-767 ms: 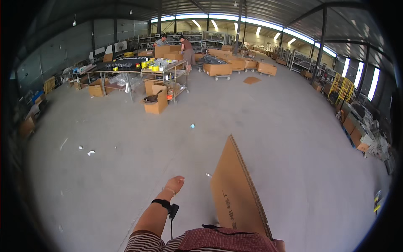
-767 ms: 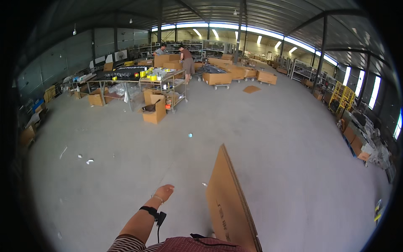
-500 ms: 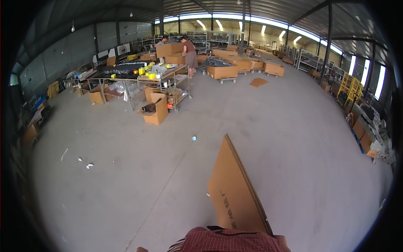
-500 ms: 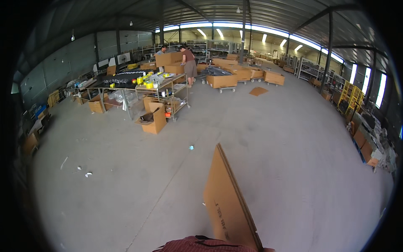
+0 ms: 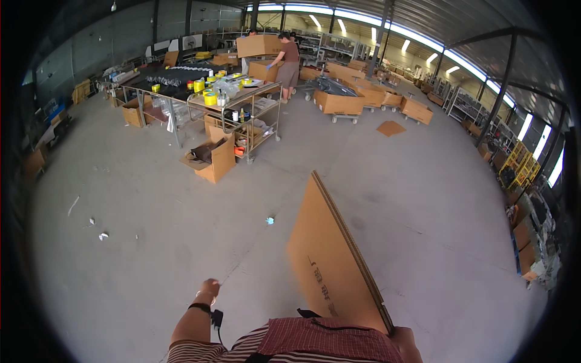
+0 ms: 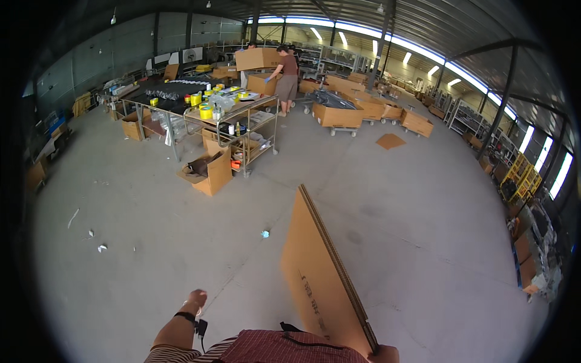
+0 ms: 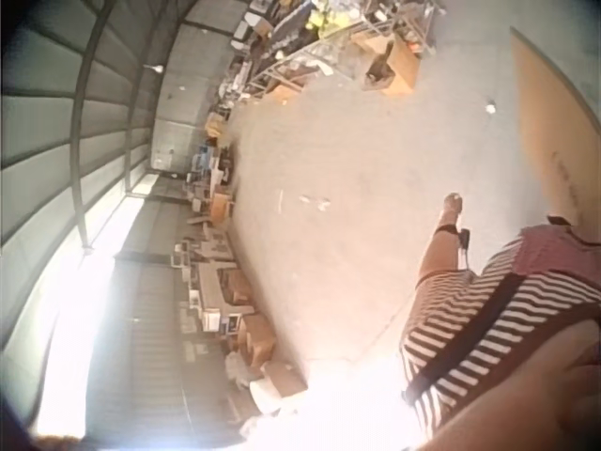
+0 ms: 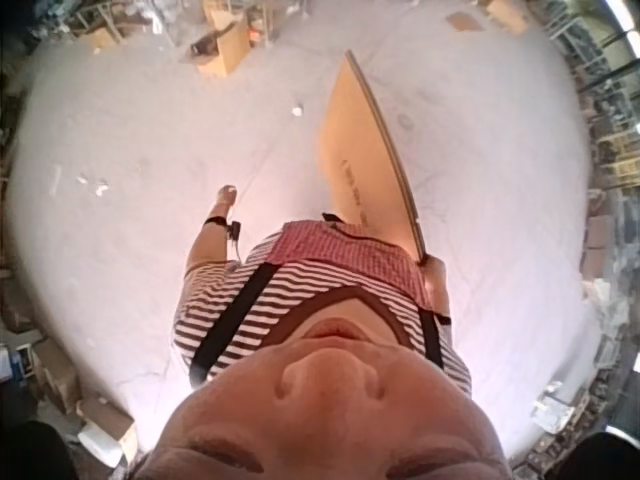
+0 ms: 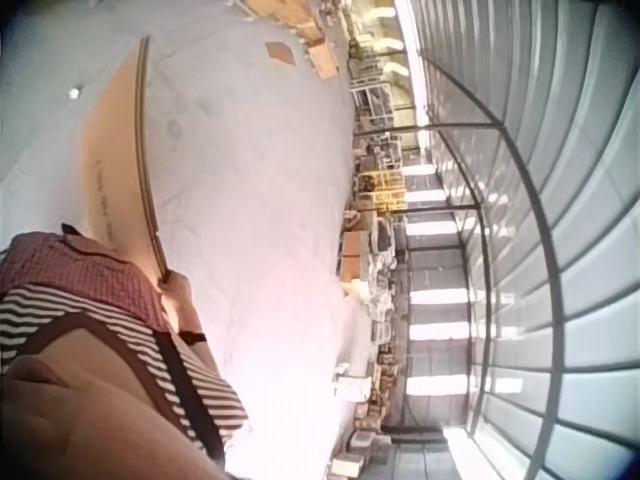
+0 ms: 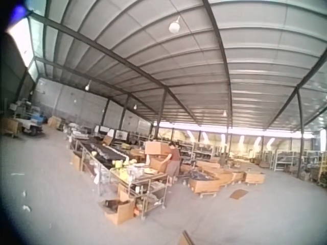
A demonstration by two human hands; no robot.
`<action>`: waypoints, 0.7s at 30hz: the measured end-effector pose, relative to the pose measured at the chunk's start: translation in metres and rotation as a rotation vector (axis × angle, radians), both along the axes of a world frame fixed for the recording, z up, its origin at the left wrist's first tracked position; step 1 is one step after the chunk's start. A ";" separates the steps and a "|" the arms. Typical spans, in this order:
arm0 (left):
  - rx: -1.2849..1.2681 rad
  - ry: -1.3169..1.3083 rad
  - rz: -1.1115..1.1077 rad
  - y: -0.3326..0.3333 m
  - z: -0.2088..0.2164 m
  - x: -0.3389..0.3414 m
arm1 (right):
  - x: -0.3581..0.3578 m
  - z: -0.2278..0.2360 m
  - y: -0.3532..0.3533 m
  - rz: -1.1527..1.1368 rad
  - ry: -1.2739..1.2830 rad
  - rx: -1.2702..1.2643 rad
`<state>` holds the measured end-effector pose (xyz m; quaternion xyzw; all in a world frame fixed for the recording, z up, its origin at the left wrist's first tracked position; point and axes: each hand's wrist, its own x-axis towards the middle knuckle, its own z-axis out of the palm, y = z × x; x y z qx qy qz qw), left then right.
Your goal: Assembling a large cardboard box, sealing it with a tape dispenser, applying a shipping label, and writing identification numbers on the side with a marker.
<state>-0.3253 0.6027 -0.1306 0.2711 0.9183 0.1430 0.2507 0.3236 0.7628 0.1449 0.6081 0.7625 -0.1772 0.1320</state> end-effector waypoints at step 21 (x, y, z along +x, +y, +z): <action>0.410 -0.152 0.054 0.590 0.243 -0.114 | -0.357 -0.011 0.768 0.606 0.107 -0.133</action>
